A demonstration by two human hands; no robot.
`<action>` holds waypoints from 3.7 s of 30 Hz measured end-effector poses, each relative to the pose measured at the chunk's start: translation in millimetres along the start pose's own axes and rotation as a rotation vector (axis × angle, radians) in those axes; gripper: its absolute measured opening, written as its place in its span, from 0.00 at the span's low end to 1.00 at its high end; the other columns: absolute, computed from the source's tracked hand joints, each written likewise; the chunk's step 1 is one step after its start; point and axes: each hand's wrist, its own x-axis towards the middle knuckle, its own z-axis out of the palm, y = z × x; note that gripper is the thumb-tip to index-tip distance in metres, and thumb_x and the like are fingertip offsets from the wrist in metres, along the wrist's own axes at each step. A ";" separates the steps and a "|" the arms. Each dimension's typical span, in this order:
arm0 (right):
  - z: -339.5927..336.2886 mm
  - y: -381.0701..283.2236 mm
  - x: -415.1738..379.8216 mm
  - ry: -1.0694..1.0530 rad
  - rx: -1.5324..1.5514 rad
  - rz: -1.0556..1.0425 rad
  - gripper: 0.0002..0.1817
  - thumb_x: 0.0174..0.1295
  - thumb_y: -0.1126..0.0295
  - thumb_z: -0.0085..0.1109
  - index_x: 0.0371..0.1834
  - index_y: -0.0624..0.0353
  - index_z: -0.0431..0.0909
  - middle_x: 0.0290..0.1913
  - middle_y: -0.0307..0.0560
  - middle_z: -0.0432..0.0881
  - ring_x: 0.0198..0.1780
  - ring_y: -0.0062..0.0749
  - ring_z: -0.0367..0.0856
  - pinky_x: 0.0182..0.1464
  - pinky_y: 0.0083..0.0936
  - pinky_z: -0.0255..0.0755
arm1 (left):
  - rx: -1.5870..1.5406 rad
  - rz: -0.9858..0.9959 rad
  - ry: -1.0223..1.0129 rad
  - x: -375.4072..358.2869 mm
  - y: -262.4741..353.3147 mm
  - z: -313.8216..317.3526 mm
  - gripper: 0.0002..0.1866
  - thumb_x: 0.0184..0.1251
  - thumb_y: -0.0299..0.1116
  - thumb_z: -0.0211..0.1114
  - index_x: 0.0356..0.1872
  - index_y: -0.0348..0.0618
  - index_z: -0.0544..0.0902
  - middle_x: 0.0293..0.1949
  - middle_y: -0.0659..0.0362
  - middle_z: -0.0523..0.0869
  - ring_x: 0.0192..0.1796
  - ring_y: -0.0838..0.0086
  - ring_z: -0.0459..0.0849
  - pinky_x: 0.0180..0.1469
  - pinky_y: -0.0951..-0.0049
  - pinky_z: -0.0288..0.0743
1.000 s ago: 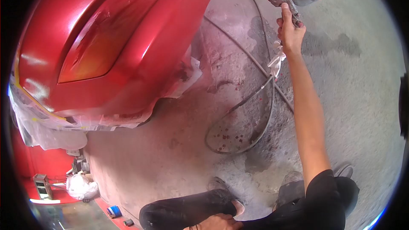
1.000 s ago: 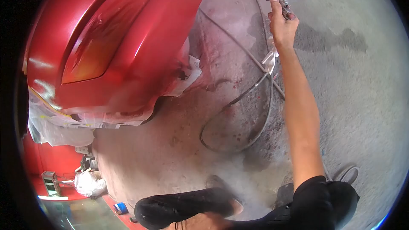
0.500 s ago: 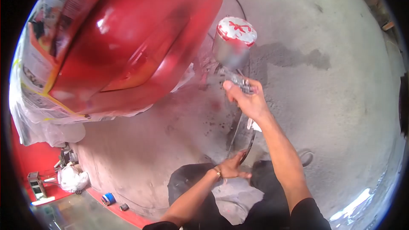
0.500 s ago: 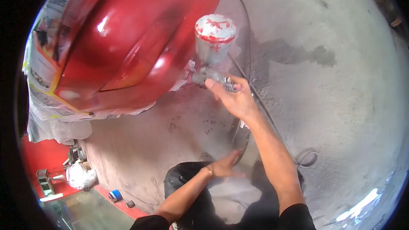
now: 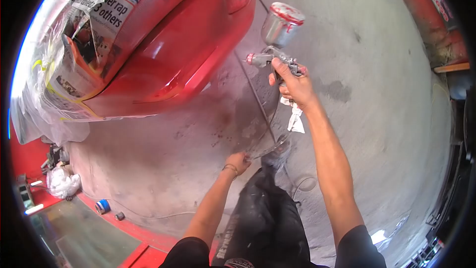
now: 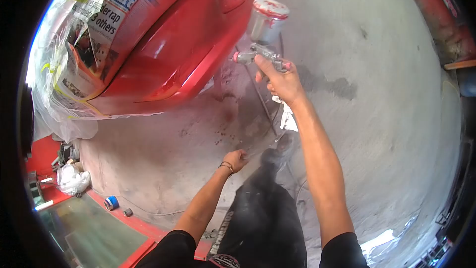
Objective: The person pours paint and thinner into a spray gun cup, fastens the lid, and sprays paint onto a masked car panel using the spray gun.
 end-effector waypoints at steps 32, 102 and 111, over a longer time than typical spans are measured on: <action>-25.3 -250.5 155.7 -0.177 -0.401 -0.070 0.16 0.80 0.54 0.66 0.42 0.56 0.83 0.30 0.33 0.80 0.22 0.13 0.70 0.23 0.20 0.61 | -0.808 -0.443 0.616 53.5 325.1 32.1 0.13 0.76 0.36 0.65 0.54 0.49 0.92 0.54 0.49 0.91 0.61 0.50 0.87 0.66 0.54 0.81; -300.3 -17.8 862.4 -0.190 0.058 -0.528 0.22 0.67 0.43 0.77 0.32 0.47 0.81 0.20 0.34 0.76 0.14 0.18 0.67 0.15 0.24 0.56 | -0.783 -0.197 0.792 426.8 465.2 -63.6 0.26 0.77 0.40 0.73 0.71 0.41 0.83 0.52 0.46 0.91 0.49 0.58 0.90 0.55 0.63 0.82; -320.8 81.4 855.1 -0.160 0.249 -0.418 0.19 0.72 0.45 0.75 0.38 0.46 0.80 0.25 0.33 0.79 0.15 0.15 0.66 0.17 0.21 0.53 | -0.723 -0.418 0.785 399.6 479.9 -66.7 0.25 0.78 0.36 0.72 0.70 0.38 0.83 0.50 0.50 0.91 0.49 0.63 0.88 0.58 0.67 0.80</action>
